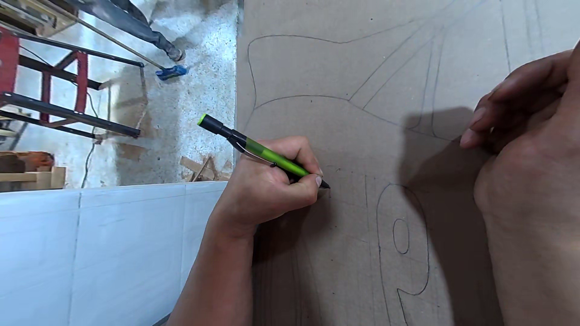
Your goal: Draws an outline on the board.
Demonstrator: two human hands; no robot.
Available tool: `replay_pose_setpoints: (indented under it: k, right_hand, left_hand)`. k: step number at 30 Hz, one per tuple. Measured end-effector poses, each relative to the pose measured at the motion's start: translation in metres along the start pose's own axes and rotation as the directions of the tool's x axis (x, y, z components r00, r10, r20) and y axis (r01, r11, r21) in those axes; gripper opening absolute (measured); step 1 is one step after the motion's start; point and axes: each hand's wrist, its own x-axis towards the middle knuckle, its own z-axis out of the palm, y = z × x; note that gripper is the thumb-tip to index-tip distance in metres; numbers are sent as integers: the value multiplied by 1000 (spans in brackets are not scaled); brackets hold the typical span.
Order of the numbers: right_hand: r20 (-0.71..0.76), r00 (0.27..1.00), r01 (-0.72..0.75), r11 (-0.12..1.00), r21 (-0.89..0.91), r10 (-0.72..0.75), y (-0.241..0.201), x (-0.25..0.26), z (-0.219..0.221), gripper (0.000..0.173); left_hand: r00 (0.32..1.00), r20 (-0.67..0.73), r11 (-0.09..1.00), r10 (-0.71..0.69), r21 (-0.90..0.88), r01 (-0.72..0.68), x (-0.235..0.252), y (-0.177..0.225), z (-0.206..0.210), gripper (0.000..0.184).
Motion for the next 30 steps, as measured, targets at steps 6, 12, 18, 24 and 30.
replay_pose_setpoints:
  k: [6,12,18,24,30]
  right_hand:
    - [12,1000,2,1000,9,-2,2,0,0,44]
    - [9,1000,19,1000,8,-19,2,1,-1,44]
    - [10,1000,19,1000,8,-19,4,1,-1,43]
    - [12,1000,13,1000,25,-13,3,1,0,43]
    - [11,1000,10,1000,20,-10,4,1,-1,43]
  left_hand:
    - [999,-47,1000,-20,-19,19,-1,0,2,7]
    - [998,-58,998,-8,-58,4,1,-3,2,7]
    - [997,-77,999,10,-41,-13,2,-4,2,5]
    - [995,-98,999,-24,-34,20,0,0,6,6]
    - [993,-111,998,-27,-56,21,-1,0,7,6]
